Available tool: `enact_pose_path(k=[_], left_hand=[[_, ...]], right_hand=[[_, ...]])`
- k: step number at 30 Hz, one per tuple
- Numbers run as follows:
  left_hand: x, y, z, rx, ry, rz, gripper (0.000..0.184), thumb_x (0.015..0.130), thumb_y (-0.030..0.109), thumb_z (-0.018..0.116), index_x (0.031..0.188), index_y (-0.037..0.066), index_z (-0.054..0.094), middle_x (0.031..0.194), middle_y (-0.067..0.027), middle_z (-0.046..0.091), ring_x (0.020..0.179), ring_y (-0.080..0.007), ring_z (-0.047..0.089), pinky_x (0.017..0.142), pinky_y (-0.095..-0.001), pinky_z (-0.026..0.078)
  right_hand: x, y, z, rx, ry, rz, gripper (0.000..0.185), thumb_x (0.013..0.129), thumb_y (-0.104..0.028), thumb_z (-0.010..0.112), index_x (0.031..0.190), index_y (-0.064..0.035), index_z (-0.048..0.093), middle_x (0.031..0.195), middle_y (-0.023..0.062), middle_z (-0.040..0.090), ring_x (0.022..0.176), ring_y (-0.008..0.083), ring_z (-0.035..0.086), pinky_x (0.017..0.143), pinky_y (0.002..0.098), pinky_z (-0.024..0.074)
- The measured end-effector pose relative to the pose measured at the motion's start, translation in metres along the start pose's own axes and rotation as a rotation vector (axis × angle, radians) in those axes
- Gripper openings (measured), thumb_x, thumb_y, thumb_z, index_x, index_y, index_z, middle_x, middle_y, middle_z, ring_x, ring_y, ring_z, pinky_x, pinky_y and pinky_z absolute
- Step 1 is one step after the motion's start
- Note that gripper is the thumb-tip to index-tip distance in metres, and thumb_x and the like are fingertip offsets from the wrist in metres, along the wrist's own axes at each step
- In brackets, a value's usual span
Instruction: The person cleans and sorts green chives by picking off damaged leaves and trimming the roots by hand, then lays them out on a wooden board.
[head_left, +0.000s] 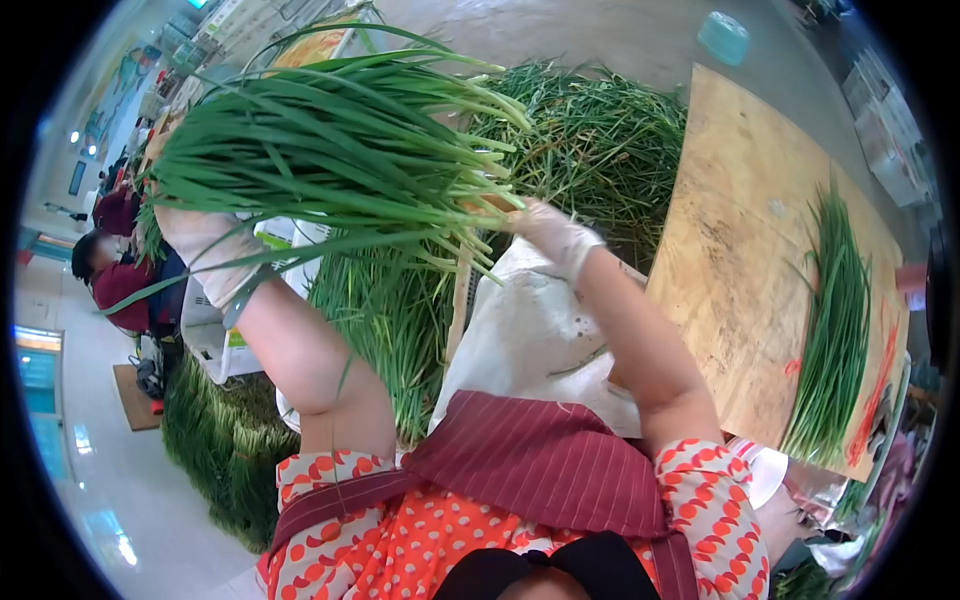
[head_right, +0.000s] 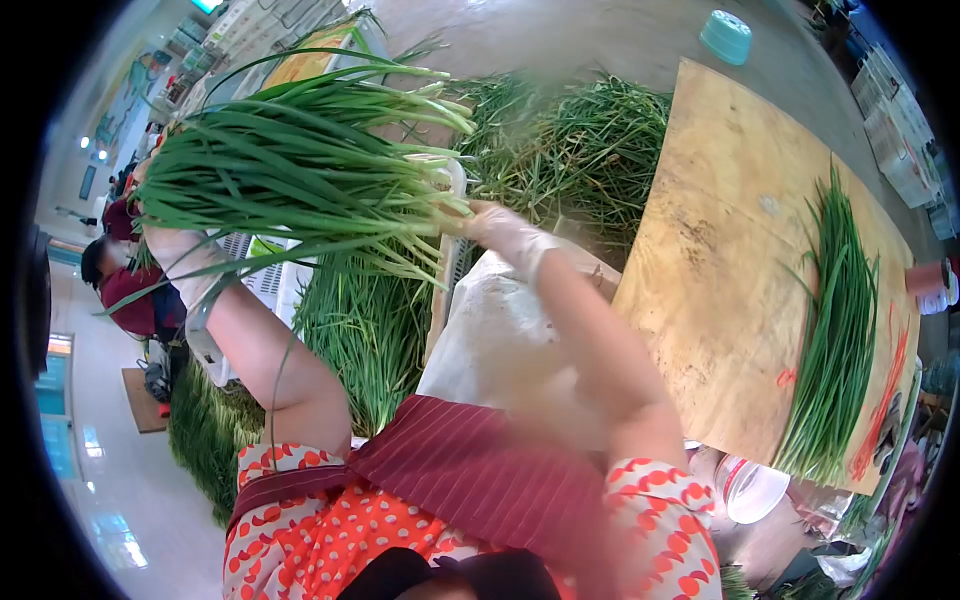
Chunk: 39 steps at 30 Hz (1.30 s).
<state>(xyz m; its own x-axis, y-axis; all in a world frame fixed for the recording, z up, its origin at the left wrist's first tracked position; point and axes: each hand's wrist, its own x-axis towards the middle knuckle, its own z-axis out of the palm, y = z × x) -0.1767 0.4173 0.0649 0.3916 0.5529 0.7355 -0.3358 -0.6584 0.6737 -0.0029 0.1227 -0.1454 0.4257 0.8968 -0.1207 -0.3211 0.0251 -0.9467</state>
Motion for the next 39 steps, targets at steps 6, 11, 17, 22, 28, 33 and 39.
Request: enact_pose_path(k=[6, 11, 17, 22, 28, 33, 39], left_hand=[[-0.022, 0.023, 0.001, -0.514, -0.285, -0.130, 0.026, 0.092, 0.021, 0.041, 0.104, 0.002, 0.054, 0.104, -0.0118, 0.057, 0.099, -0.0212, 0.054, 0.086, -0.0397, 0.044], [-0.044, 0.036, 0.008, -1.090, -0.243, -0.554, 0.028, 0.092, 0.022, 0.043, 0.111, 0.003, 0.052, 0.118, -0.0139, 0.055, 0.121, -0.0312, 0.042, 0.105, -0.0449, 0.028], [-0.058, -0.008, -0.029, -0.995, -0.231, -0.541, 0.023, 0.089, 0.021, 0.050, 0.103, 0.003, 0.054, 0.099, -0.0107, 0.060, 0.097, -0.0282, 0.054, 0.090, -0.0419, 0.041], [-0.067, -0.018, -0.049, -0.927, -0.067, -0.400, 0.022, 0.094, 0.023, 0.037, 0.090, 0.007, 0.050, 0.078, 0.0006, 0.051, 0.082, -0.0124, 0.050, 0.085, -0.0288, 0.039], [-0.077, 0.018, -0.024, -1.730, -0.230, -0.091, 0.025, 0.094, 0.026, 0.034, 0.083, 0.011, 0.051, 0.076, 0.0043, 0.051, 0.072, -0.0081, 0.050, 0.081, -0.0295, 0.039], [-0.083, 0.025, -0.048, -1.443, -0.040, -0.121, 0.024, 0.094, 0.025, 0.035, 0.083, 0.011, 0.051, 0.076, 0.0042, 0.051, 0.072, -0.0085, 0.050, 0.079, -0.0292, 0.039], [-0.088, 0.024, -0.070, -1.154, 0.082, -0.175, 0.023, 0.093, 0.025, 0.036, 0.084, 0.011, 0.051, 0.075, 0.0041, 0.050, 0.071, -0.0089, 0.049, 0.077, -0.0288, 0.039]], right_hand=[[0.011, 0.010, 0.027, 0.880, 0.142, -0.069, 0.034, 0.089, -0.022, 0.054, 0.119, -0.0068, 0.049, 0.113, 0.0136, 0.057, 0.101, 0.0257, 0.058, 0.081, 0.0373, 0.0534], [-0.013, -0.035, 0.012, 0.745, 0.259, -0.152, 0.022, 0.084, 0.005, 0.047, 0.103, -0.0059, 0.053, 0.098, 0.0155, 0.062, 0.089, 0.0244, 0.062, 0.070, 0.0380, 0.0549], [-0.026, -0.049, 0.032, 0.305, 0.339, -0.300, 0.022, 0.086, 0.003, 0.050, 0.107, -0.0036, 0.050, 0.102, 0.0069, 0.059, 0.090, 0.0145, 0.058, 0.081, 0.0262, 0.0474], [-0.031, -0.058, 0.052, 0.274, 0.210, -0.462, 0.030, 0.081, -0.001, 0.062, 0.109, -0.0046, 0.051, 0.099, 0.0045, 0.060, 0.090, 0.0113, 0.057, 0.077, 0.0267, 0.0478], [-0.058, -0.085, 0.041, -0.646, 0.231, -0.607, 0.030, 0.077, 0.006, 0.061, 0.105, -0.0022, 0.053, 0.099, 0.0068, 0.062, 0.088, 0.0148, 0.058, 0.079, 0.0264, 0.0482], [-0.066, -0.097, -0.010, -0.566, 0.478, -0.640, 0.018, 0.079, -0.001, 0.062, 0.096, -0.0056, 0.061, 0.086, 0.0063, 0.067, 0.077, 0.0141, 0.063, 0.071, 0.0250, 0.0517], [-0.063, -0.107, -0.017, -0.883, 0.734, -0.781, 0.053, 0.070, 0.001, 0.068, 0.120, -0.0123, 0.054, 0.126, 0.0105, 0.052, 0.116, 0.0217, 0.049, 0.098, 0.0322, 0.0411]])
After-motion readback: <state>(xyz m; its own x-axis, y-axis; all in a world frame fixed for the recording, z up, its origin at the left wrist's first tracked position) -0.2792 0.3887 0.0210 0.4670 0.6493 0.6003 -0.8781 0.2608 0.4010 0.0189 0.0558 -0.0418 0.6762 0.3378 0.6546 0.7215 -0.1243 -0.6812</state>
